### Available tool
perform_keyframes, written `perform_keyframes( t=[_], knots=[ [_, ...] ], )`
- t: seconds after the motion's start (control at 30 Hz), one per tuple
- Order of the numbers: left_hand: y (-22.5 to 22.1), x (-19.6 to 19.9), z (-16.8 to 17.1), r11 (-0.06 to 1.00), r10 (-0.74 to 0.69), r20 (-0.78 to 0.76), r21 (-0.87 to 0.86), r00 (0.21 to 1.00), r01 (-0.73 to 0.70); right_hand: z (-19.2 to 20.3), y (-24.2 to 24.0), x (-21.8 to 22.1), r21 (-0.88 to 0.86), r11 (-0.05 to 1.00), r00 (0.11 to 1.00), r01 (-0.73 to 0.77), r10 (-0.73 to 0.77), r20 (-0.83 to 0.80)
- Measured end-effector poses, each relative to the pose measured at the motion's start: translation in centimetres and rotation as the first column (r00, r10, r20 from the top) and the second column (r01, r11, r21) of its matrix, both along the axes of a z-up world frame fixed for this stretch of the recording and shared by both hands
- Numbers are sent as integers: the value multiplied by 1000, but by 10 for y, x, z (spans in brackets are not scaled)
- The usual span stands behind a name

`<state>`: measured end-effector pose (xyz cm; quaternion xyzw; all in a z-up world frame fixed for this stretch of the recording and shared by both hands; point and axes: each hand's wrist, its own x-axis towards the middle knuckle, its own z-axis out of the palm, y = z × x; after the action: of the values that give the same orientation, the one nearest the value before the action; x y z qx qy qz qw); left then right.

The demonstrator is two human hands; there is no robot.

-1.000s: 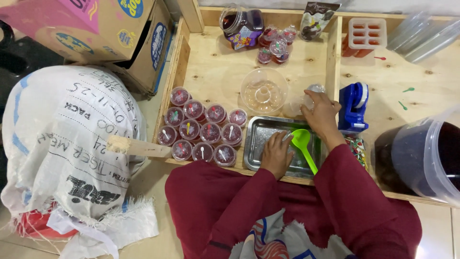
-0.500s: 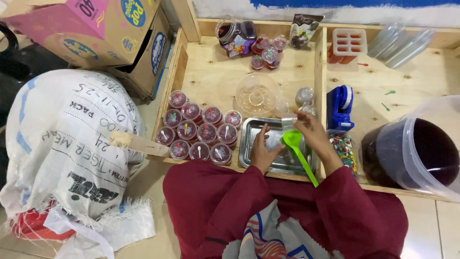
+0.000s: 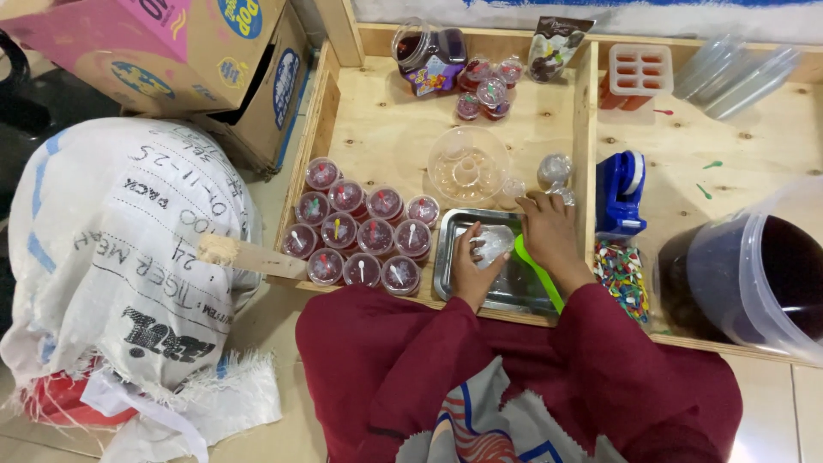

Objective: The person fills small plastic cups with a dark liquid using a ladle, covers them with lids, and applies tape to the lids by hand.

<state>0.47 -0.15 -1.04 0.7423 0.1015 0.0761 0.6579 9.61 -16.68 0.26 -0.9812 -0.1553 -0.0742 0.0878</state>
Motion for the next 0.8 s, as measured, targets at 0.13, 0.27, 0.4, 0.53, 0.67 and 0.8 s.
perform_keyframes(
  t=[0.13,0.27,0.4,0.53,0.67,0.8],
  knots=[
    [0,4,-16,997,30,50,65,998,-33,-23,6,21,-91,995,998,-51,47,-52],
    [1,4,-20,991,29,110,126,994,-43,-20,11,26,-207,976,990,-74,48,-130],
    [-1,3,-16,981,45,146,178,988,-71,-25,1,27,-339,938,991,-71,27,-133],
    [1,4,-21,973,36,157,220,987,-71,-19,-8,21,-367,928,992,-58,11,-129],
    [0,1,-13,967,22,151,246,988,-60,-22,-25,8,-254,966,999,-39,32,-31],
    [-1,2,-13,955,-16,109,296,994,-17,-16,-45,-30,-105,994,999,23,-19,47]
  ],
)
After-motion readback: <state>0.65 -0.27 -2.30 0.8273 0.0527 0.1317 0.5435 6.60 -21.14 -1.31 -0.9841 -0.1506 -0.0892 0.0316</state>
